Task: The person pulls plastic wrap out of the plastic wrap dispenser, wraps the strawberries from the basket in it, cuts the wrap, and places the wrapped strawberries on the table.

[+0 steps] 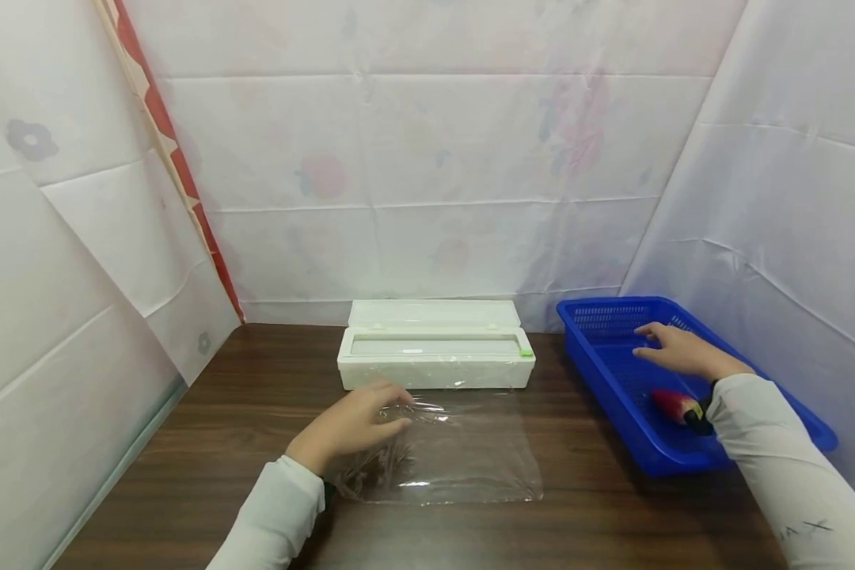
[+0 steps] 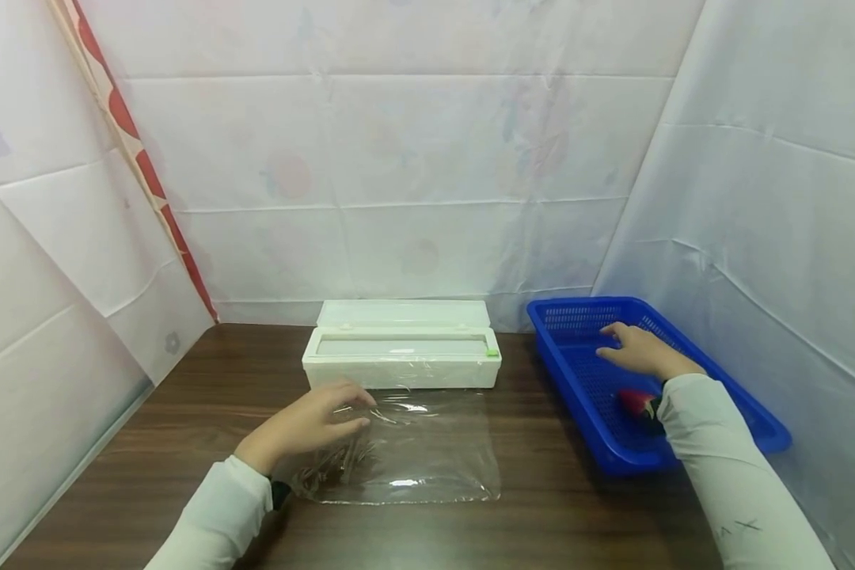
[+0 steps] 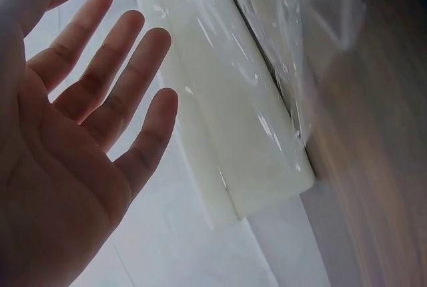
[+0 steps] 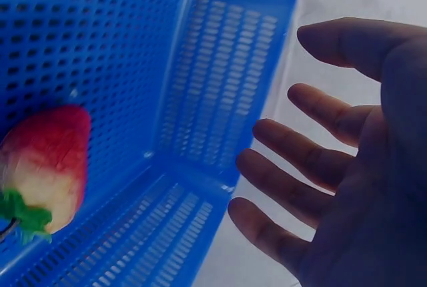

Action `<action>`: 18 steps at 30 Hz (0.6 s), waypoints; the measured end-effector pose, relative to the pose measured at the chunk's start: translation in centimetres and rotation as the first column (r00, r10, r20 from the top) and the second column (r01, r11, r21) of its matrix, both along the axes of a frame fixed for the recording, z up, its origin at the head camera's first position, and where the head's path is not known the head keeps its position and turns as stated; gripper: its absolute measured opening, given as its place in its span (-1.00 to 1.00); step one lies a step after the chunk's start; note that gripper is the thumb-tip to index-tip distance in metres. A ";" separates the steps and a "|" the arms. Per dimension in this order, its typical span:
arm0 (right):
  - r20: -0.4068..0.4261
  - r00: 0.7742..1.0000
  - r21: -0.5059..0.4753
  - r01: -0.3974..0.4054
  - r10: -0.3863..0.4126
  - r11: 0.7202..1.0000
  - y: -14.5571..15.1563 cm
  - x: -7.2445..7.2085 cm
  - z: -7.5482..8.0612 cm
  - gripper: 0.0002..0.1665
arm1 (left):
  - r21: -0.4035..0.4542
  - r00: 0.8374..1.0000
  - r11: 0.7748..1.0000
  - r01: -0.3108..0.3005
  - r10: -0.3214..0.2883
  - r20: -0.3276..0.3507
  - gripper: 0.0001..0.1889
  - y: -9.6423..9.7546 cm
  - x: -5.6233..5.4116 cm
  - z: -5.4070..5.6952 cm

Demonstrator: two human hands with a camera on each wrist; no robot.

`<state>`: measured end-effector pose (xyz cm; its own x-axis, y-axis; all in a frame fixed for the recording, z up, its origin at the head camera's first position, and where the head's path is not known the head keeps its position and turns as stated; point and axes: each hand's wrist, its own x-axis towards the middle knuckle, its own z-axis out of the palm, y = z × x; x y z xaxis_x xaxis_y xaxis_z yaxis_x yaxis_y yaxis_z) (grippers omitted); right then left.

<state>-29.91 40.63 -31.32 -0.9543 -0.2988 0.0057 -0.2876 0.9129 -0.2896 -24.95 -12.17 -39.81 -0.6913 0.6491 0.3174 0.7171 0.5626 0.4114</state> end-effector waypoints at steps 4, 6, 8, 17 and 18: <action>0.103 0.994 0.039 0.033 -0.037 0.999 0.7 -0.3 -0.3 -0.30 | -0.030 1.000 1.000 -0.002 0.003 0.031 -0.76 0.6 0.4 0.0; 0.167 0.985 0.063 0.042 -0.052 0.997 0.9 -0.5 -0.4 -0.25 | -0.040 0.999 0.999 -0.007 0.009 0.043 -0.75 0.8 0.6 0.1; 0.230 0.970 0.083 0.057 -0.074 0.995 1.0 -0.7 -0.6 -0.20 | -0.053 0.999 0.999 -0.013 0.016 0.045 -0.74 1.0 0.8 0.1; 0.388 0.902 0.143 0.144 -0.189 0.979 1.6 -0.8 -1.7 -0.04 | -0.077 0.999 0.997 0.022 -0.019 0.044 -0.74 1.6 1.2 0.2; 0.403 0.891 0.146 0.165 -0.211 0.975 1.6 -0.6 -1.8 -0.01 | -0.079 0.999 0.997 0.024 -0.020 0.045 -0.74 1.7 1.2 0.2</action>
